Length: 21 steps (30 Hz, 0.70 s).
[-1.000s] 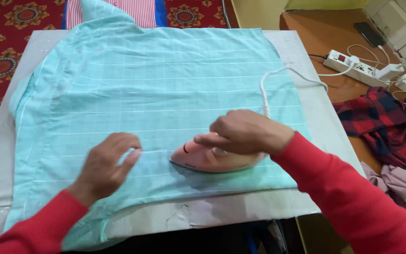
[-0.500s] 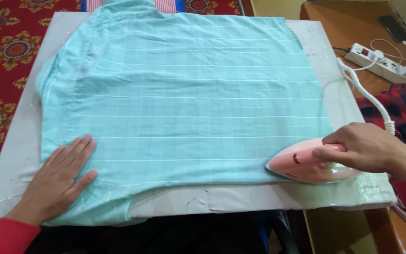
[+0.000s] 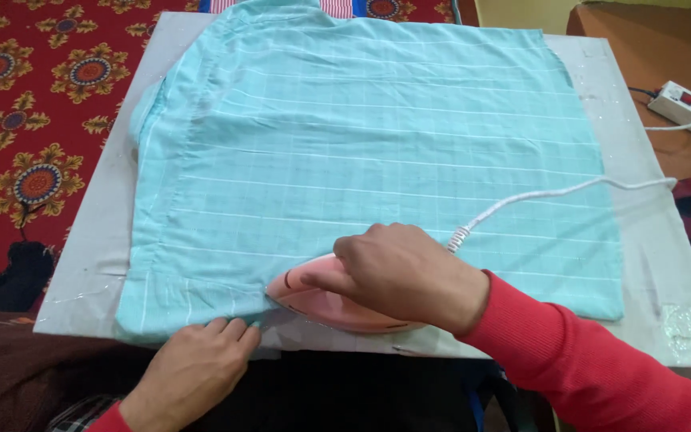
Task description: The recorder is ironing a light blue button-up shirt on a table.
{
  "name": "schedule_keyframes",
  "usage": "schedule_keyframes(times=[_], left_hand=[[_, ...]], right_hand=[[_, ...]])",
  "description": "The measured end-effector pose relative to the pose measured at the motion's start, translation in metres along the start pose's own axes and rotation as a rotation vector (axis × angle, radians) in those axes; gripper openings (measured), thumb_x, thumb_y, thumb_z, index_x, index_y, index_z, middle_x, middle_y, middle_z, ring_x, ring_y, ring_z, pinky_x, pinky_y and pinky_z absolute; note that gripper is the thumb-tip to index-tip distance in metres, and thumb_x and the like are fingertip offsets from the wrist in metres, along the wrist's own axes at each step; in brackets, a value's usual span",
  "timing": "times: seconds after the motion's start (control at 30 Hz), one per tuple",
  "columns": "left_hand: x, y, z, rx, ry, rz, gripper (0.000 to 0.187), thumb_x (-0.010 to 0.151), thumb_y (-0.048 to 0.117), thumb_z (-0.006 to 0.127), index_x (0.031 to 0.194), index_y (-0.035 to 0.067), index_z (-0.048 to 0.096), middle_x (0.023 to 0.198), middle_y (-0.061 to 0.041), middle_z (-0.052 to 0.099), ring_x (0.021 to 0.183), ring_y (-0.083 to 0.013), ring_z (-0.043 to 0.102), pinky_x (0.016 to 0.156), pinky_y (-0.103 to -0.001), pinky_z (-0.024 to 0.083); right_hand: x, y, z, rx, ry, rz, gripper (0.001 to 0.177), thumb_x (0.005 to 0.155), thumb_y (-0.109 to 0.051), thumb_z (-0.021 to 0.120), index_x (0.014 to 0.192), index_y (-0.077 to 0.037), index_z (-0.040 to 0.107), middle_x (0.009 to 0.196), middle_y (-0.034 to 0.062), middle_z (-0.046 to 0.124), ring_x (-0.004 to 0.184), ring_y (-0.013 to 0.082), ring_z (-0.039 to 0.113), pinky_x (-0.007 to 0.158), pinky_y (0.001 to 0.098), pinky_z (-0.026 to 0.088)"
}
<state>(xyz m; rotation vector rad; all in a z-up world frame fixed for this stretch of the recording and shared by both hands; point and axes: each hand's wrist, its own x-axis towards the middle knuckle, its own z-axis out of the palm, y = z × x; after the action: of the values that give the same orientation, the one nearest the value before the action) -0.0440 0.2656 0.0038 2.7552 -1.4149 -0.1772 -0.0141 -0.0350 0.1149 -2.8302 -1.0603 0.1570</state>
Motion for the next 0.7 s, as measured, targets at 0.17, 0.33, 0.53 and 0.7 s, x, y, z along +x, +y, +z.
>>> schedule_keyframes(times=[0.17,0.33,0.53,0.7], left_hand=[[-0.009,-0.006,0.014,-0.028,-0.111,0.048,0.017,0.078,0.018,0.07,0.088,0.008,0.061,0.085,-0.009,0.064,0.081,-0.0301,0.066,0.065,-0.043,0.054],[-0.009,-0.01,0.002,-0.224,-0.158,0.081,0.018,0.078,0.02,0.073,0.084,0.008,0.061,0.081,-0.01,0.065,0.077,-0.0326,0.068,0.064,-0.045,0.054],[0.014,-0.04,-0.021,-0.351,0.372,-0.079,0.015,0.079,0.024,0.072,0.079,0.011,0.065,0.079,-0.009,0.069,0.073,-0.0289,0.068,0.066,-0.042,0.054],[0.054,-0.099,-0.027,-0.156,0.431,-0.064,0.042,0.098,0.033,0.054,0.131,0.009,0.064,0.143,-0.015,0.061,0.137,-0.0325,0.051,0.109,-0.047,0.039]], right_hand=[[-0.04,0.035,-0.016,0.148,-0.185,0.392,0.05,0.093,-0.062,0.053,0.089,-0.018,0.077,0.07,0.0139,0.072,0.064,0.0342,0.071,0.059,0.0472,0.055],[-0.152,0.118,-0.01,0.085,-0.409,0.85,0.06,0.086,-0.069,0.052,0.086,-0.017,0.083,0.069,0.0121,0.077,0.065,0.0301,0.075,0.068,0.0452,0.057],[-0.189,0.15,0.001,0.077,-0.494,1.013,0.06,0.088,-0.071,0.055,0.084,-0.023,0.09,0.066,0.0073,0.074,0.064,0.0242,0.07,0.064,0.0392,0.06],[-0.074,0.065,-0.032,0.237,-0.232,0.581,0.05,0.086,-0.063,0.062,0.093,-0.015,0.076,0.069,0.015,0.075,0.064,0.0344,0.073,0.061,0.0479,0.054]])
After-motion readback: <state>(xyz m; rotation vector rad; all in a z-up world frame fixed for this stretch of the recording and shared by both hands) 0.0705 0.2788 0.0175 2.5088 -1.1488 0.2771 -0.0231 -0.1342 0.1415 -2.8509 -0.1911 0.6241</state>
